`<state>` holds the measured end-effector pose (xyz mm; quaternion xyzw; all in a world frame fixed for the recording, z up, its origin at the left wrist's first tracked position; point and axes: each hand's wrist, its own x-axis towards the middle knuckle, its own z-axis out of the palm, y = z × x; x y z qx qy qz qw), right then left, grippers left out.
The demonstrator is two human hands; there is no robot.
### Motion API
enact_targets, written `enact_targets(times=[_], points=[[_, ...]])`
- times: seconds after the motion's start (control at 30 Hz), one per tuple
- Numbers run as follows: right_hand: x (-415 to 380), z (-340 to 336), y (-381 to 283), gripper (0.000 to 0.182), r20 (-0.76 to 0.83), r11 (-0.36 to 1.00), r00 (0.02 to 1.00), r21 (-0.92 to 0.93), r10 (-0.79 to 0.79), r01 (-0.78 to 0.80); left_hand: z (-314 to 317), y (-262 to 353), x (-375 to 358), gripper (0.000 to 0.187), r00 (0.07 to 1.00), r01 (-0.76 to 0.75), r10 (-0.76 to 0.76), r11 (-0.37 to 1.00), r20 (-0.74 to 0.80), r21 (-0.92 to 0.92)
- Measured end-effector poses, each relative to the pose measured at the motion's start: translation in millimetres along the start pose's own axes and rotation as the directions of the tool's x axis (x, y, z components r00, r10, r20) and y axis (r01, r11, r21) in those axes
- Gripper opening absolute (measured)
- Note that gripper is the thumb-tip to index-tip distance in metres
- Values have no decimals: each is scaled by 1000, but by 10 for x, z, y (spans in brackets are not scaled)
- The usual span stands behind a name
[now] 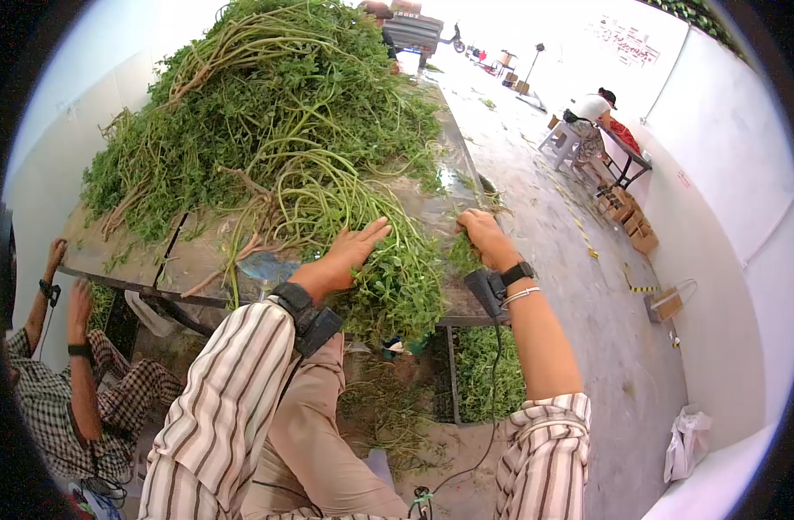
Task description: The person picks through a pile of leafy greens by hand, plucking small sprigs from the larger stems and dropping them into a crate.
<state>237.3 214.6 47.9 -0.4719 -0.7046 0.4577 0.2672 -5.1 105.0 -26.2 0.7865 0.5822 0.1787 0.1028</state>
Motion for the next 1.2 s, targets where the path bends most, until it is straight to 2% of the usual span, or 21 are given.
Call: enact_targets(times=[0.03, 0.1, 0.13, 0.2, 0.33, 0.4, 0.53, 0.6, 0.63, 0.7, 0.73, 0.8, 0.87, 0.93, 1.0, 1.03, 1.1, 1.13, 1.2], points=[[15, 32, 9, 27, 1, 1000, 1000, 2, -2, 2, -6, -3, -1, 104, 1000, 14, -14, 1000, 8, 6], [101, 126, 83, 32, 81, 979, 990, -157, -116, 127, -3, 6, -7, 105, 1000, 8, -8, 1000, -6, 27], [165, 181, 150, 32, 83, 980, 990, -154, -118, 130, 1, 8, -10, 105, 1000, 0, 0, 999, -20, 44], [276, 287, 266, 33, 142, 945, 965, -214, -221, 248, 4, 0, -15, 106, 1000, -6, 7, 999, -22, 51], [161, 447, 88, 32, 218, 934, 966, -296, -138, 200, 20, -1, 1, 107, 1000, 1, 0, 999, -26, 46], [151, 479, 44, 31, 204, 944, 979, -319, -22, 87, -1, 7, -4, 106, 1000, 1, 0, 999, -15, 44], [275, 471, 212, 31, 125, 979, 991, -193, -41, 65, 22, -6, -3, 106, 1000, -8, 10, 998, -29, 65], [295, 444, 217, 27, -8, 912, 976, -357, -219, 202, 14, -3, -8, 106, 1000, -4, 5, 998, -22, 55], [266, 439, 183, 27, -8, 912, 976, -358, -218, 201, 3, 7, -10, 106, 1000, 1, 0, 999, -15, 47], [208, 431, 108, 23, -48, 992, 994, -78, -101, 97, -16, 24, 4, 111, 1000, 22, -22, 999, 19, 35], [227, 415, 131, 23, -47, 992, 994, -79, -102, 98, -23, 28, 9, 116, 998, 44, -45, 999, 52, 25], [286, 353, 200, 16, -85, 985, 994, 153, -62, 75, -17, 17, 17, 117, 998, 44, -45, 999, 50, 26], [183, 306, 93, 14, -102, 982, 992, 165, -75, 91, 10, -1, 16, 118, 998, 42, -43, 999, 49, 24], [54, 248, -37, 12, -122, 979, 989, 174, -87, 108, 45, -10, 9, 106, 1000, 17, -17, 1000, -13, 4], [-80, 235, -168, 13, 1, 993, 999, 106, -44, 43, -4, 0, -6, 106, 1000, 6, -6, 1000, -1, 8], [-143, 240, -221, 13, 3, 994, 999, 102, -41, 40, -34, 11, -12, 106, 1000, -1, 1, 1000, 12, 18], [-258, 284, -314, 17, 102, 989, 987, -65, -126, 133, -30, 17, -20, 105, 1000, 6, -6, 1000, 13, 12], [-317, 312, -375, 17, 108, 989, 986, -68, -127, 135, -13, 11, -21, 104, 1000, -9, 9, 999, -4, 32], [-405, 375, -461, 20, 234, 922, 954, -293, -188, 254, -8, -20, -35, 103, 1000, -20, 21, 998, -22, 59]])
